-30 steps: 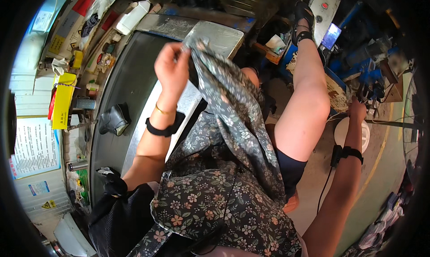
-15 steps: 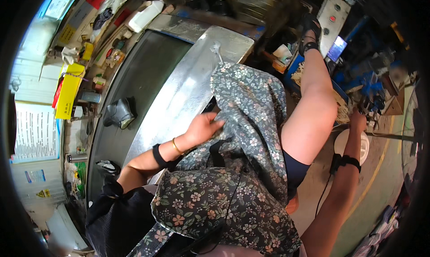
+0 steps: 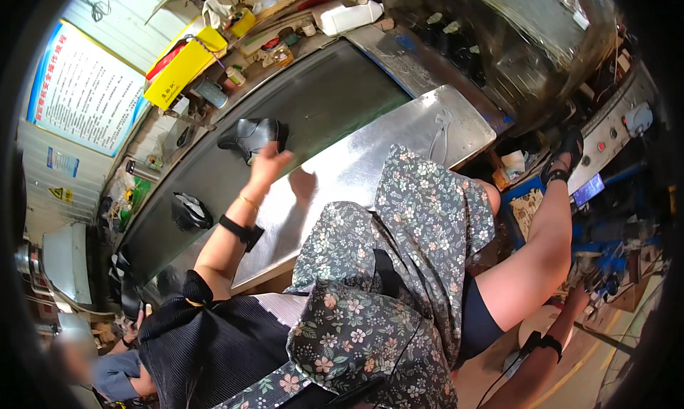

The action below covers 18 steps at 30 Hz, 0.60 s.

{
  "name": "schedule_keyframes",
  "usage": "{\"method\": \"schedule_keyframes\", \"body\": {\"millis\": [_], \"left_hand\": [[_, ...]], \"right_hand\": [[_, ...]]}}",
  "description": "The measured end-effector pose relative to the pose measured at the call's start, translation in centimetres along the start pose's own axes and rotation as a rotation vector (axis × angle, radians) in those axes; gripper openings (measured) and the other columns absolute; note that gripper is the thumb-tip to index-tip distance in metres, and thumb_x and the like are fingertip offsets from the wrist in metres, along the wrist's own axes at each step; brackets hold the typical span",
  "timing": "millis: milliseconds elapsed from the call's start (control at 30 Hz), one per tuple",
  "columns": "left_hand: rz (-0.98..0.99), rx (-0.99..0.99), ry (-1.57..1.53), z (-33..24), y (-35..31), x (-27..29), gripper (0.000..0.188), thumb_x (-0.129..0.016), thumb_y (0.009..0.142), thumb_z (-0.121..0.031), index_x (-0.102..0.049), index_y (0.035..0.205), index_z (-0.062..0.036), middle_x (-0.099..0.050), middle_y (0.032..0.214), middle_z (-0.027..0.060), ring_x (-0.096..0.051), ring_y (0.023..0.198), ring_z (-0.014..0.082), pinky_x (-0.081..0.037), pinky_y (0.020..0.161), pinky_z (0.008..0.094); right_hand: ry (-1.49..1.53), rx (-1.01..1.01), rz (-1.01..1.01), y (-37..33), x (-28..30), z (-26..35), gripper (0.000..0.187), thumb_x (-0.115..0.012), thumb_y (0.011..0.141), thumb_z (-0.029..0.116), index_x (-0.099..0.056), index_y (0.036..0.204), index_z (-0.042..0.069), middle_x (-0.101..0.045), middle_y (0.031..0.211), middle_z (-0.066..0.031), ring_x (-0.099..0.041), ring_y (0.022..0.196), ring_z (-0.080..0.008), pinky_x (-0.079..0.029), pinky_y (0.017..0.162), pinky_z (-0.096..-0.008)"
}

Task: Operate a shoe pressing machine to attach components and inspect the finished parts.

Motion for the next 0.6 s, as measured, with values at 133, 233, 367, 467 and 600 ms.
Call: {"method": "schedule_keyframes", "body": {"millis": [133,233,367,467,600], "left_hand": [[-0.565,0.433,0.104,8.9,6.4,6.2,0.075,-0.076,0.076,-0.037,-0.050,0.127,0.0128,-0.055,0.130,0.0306,-0.053,0.123,0.0410,-0.042,0.104,0.0415],[-0.348,0.505,-0.361,11.1,7.9,5.8,0.067,-0.073,0.078,-0.038,-0.058,0.119,0.0127,-0.062,0.122,0.0254,-0.059,0.115,0.0364,-0.044,0.098,0.0397],[-0.120,0.215,0.040,8.0,6.5,3.4,0.065,-0.073,0.079,-0.035,-0.058,0.126,0.0073,-0.067,0.117,0.0203,-0.063,0.109,0.0291,-0.045,0.096,0.0368],[-0.060,-0.360,0.205,2.8,3.0,1.6,0.051,-0.073,0.082,-0.023,-0.060,0.125,0.0009,-0.068,0.114,0.0184,-0.065,0.105,0.0260,-0.047,0.095,0.0327],[0.434,-0.164,-0.056,-3.7,-3.0,-3.9,0.023,-0.067,0.090,-0.018,-0.068,0.107,-0.0033,-0.071,0.091,0.0044,-0.063,0.084,0.0085,-0.052,0.078,0.0264]], "right_hand": [[-0.091,0.147,-0.114,0.8,-0.2,-0.3,0.057,-0.054,0.090,0.049,-0.068,0.082,-0.006,-0.068,0.084,-0.0232,-0.065,0.071,-0.0386,-0.049,0.065,-0.0535],[-0.326,0.226,0.063,2.1,-1.0,-1.2,0.031,-0.059,0.093,0.031,-0.067,0.106,0.005,-0.070,0.100,-0.0196,-0.068,0.087,-0.0336,-0.058,0.069,-0.0461],[-0.166,0.009,-0.001,3.3,-0.7,-2.7,0.038,-0.063,0.088,0.036,-0.066,0.114,0.008,-0.069,0.100,-0.0213,-0.067,0.089,-0.0363,-0.055,0.072,-0.0473],[-0.683,0.226,0.065,1.5,0.8,-2.5,0.040,-0.067,0.087,0.032,-0.061,0.124,0.022,-0.070,0.098,-0.0203,-0.069,0.087,-0.0347,-0.057,0.069,-0.0478],[-0.207,-0.007,-0.162,-5.2,4.0,0.2,0.065,-0.075,0.078,0.044,-0.055,0.121,0.000,-0.063,0.117,-0.0241,-0.060,0.109,-0.0443,-0.049,0.090,-0.0534]]}}
Point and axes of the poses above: each hand's wrist, its own y-axis towards the middle knuckle, its own x-axis out of the back of the hand, z = x × y, the point moved 2 cm from there along y, towards the middle knuckle
